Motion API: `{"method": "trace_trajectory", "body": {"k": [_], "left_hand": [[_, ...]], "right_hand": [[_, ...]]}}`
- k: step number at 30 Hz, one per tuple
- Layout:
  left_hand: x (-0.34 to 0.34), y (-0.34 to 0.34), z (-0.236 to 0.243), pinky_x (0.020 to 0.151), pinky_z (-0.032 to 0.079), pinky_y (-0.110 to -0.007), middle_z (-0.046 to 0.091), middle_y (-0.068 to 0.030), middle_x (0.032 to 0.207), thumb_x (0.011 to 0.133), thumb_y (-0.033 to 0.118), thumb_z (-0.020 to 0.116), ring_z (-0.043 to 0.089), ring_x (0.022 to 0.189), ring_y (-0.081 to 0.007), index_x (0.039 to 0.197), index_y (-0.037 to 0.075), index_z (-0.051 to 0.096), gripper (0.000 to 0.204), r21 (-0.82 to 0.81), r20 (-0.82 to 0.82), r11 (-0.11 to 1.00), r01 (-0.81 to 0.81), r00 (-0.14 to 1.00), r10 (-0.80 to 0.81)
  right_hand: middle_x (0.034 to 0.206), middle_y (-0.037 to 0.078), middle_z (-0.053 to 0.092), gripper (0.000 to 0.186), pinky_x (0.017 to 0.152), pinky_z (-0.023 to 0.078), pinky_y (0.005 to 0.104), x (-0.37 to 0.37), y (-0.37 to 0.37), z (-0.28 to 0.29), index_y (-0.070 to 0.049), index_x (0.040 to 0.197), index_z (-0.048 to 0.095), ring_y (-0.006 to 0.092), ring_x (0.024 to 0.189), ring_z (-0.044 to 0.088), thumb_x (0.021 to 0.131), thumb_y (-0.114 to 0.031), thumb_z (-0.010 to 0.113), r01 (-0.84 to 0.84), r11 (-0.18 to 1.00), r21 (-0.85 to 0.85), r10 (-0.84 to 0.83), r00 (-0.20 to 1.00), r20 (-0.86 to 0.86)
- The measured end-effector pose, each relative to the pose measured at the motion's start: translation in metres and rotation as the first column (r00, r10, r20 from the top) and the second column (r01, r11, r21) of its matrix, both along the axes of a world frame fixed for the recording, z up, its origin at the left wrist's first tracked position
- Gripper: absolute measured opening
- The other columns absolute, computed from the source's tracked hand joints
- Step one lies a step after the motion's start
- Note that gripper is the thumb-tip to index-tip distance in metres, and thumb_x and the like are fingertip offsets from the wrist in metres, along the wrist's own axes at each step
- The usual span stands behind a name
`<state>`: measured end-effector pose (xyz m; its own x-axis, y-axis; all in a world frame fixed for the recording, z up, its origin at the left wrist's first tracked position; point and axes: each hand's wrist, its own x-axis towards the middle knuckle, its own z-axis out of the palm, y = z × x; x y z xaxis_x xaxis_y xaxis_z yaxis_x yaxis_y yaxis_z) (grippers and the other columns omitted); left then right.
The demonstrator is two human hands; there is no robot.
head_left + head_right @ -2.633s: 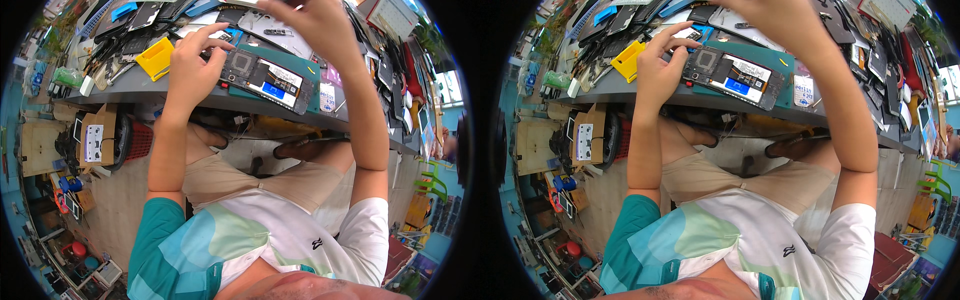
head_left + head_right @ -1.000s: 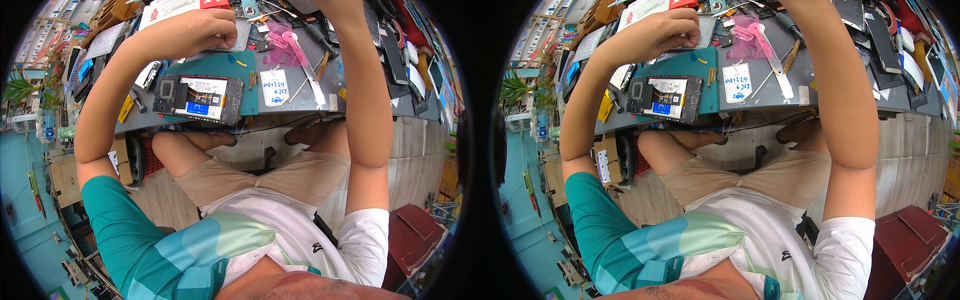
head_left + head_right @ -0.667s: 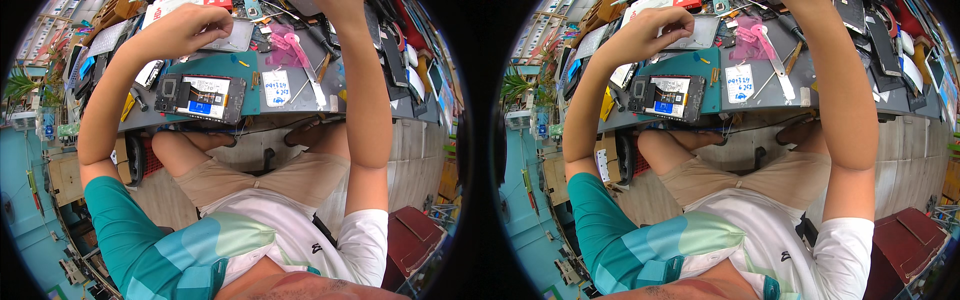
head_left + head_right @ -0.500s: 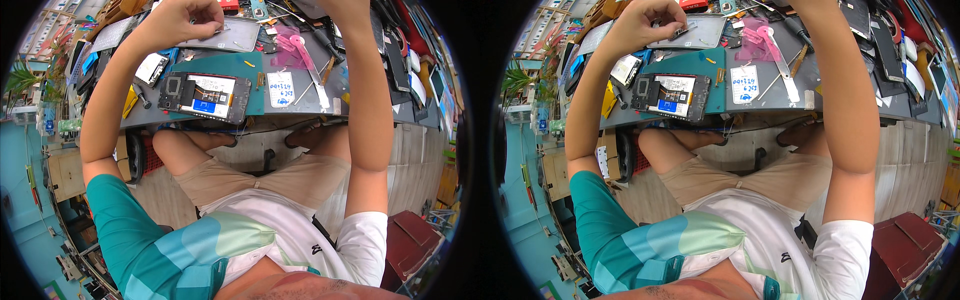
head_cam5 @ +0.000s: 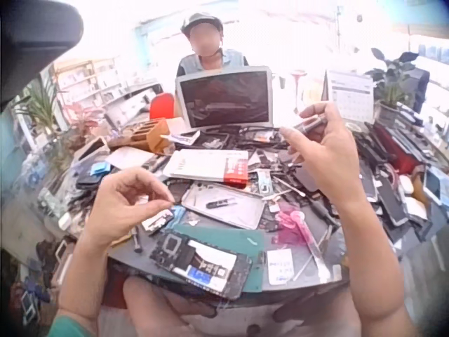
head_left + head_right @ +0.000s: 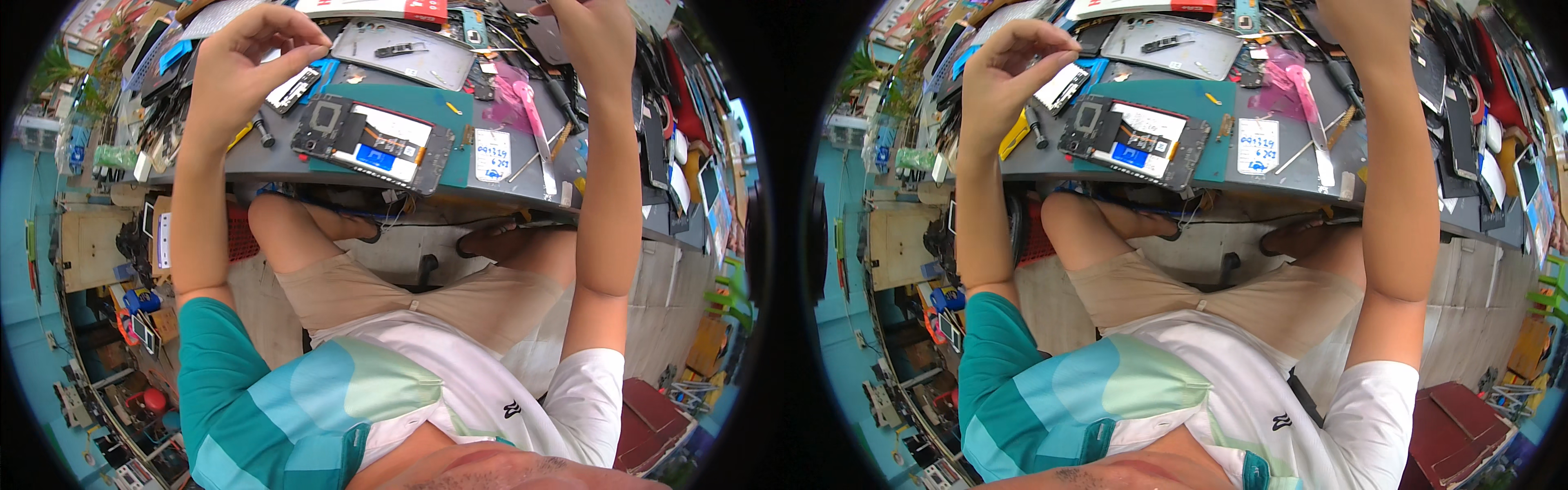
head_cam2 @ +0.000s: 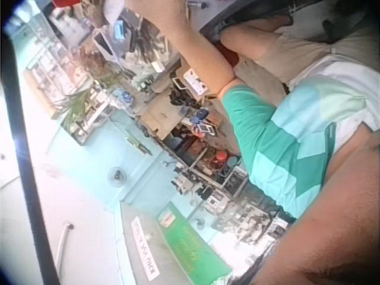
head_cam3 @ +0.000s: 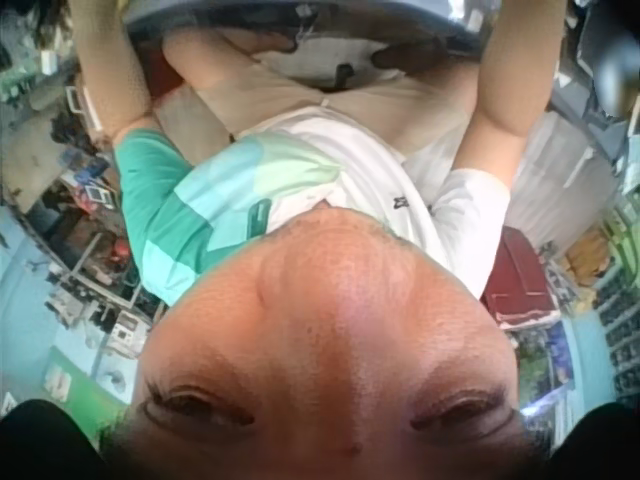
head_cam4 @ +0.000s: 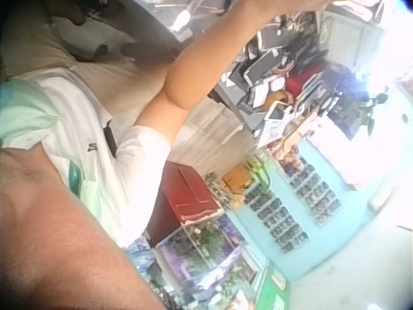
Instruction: The person sits on the floor and uses a screwdriver to remove and reinsert screws on a disassembled mobile phone. They repeatedly handle small screws and components on a cluttered workbench.
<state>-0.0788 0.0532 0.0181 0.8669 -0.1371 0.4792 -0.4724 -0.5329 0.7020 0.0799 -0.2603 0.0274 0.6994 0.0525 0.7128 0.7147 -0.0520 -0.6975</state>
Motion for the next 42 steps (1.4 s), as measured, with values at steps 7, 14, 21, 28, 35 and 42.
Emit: {"method": "trace_trajectory", "body": {"k": [7, 14, 21, 28, 35, 42], "left_hand": [[-0.071, -0.009, -0.064, 0.091, 0.058, -0.029, 0.077, -0.0106, 0.109, 0.091, -0.010, 0.082, 0.073, 0.101, -0.0158, 0.125, -0.003, 0.069, 0.037, -0.501, 0.144, 0.855, -0.136, 0.961, 0.237], [-0.088, -0.028, -0.101, 0.091, 0.052, -0.026, 0.078, -0.0132, 0.112, 0.093, -0.010, 0.079, 0.069, 0.101, -0.0146, 0.138, -0.004, 0.063, 0.048, -0.490, 0.167, 0.854, -0.175, 0.943, 0.289], [-0.087, -0.025, -0.104, 0.089, 0.043, -0.026, 0.075, -0.0060, 0.107, 0.088, -0.007, 0.084, 0.062, 0.099, -0.0096, 0.143, -0.003, 0.061, 0.060, -0.457, 0.222, 0.874, -0.166, 0.930, 0.293], [-0.091, -0.024, -0.104, 0.090, 0.043, -0.025, 0.074, -0.0067, 0.108, 0.088, -0.007, 0.084, 0.063, 0.101, -0.0104, 0.150, -0.005, 0.056, 0.068, -0.486, 0.197, 0.859, -0.161, 0.938, 0.287], [-0.092, -0.029, -0.103, 0.088, 0.048, -0.024, 0.078, -0.0040, 0.104, 0.091, -0.005, 0.081, 0.065, 0.095, -0.0083, 0.150, -0.002, 0.057, 0.063, -0.513, 0.158, 0.826, -0.234, 0.920, 0.359], [-0.097, -0.038, -0.095, 0.088, 0.049, -0.022, 0.075, -0.0038, 0.106, 0.092, -0.006, 0.083, 0.065, 0.094, -0.0063, 0.162, -0.008, 0.042, 0.081, -0.559, 0.077, 0.764, -0.323, 0.897, 0.436]], "right_hand": [[0.086, 0.007, 0.072, 0.031, 0.058, 0.054, 0.0231, -0.042, 0.029, 0.018, -0.002, 0.117, 0.058, 0.0090, 0.067, 0.067, 0.098, -0.007, 0.082, -0.227, 0.953, -0.201, 0.184, 0.960, -0.211], [0.104, 0.008, 0.073, 0.041, 0.072, 0.061, 0.0239, -0.110, 0.065, 0.001, -0.003, 0.121, 0.056, 0.0110, 0.090, 0.075, 0.094, -0.007, 0.087, -0.541, 0.781, -0.313, 0.508, 0.841, -0.186], [0.107, 0.007, 0.072, 0.040, 0.072, 0.062, 0.0258, -0.133, 0.097, -0.013, -0.001, 0.121, 0.058, 0.0114, 0.097, 0.074, 0.094, -0.007, 0.087, -0.578, 0.725, -0.375, 0.568, 0.809, -0.150], [0.106, 0.009, 0.071, 0.040, 0.070, 0.063, 0.0265, -0.135, 0.110, -0.019, 0.001, 0.120, 0.058, 0.0125, 0.094, 0.075, 0.093, -0.006, 0.086, -0.529, 0.739, -0.417, 0.557, 0.828, -0.064], [0.101, 0.012, 0.072, 0.038, 0.068, 0.063, 0.0298, -0.139, 0.112, -0.011, 0.001, 0.118, 0.059, 0.0176, 0.086, 0.078, 0.094, -0.009, 0.086, -0.439, 0.713, -0.547, 0.553, 0.831, 0.055], [0.093, 0.014, 0.072, 0.039, 0.066, 0.061, 0.0319, -0.141, 0.121, -0.005, 0.000, 0.116, 0.059, 0.0231, 0.077, 0.078, 0.092, -0.012, 0.087, -0.332, 0.720, -0.610, 0.455, 0.889, 0.054]]}}
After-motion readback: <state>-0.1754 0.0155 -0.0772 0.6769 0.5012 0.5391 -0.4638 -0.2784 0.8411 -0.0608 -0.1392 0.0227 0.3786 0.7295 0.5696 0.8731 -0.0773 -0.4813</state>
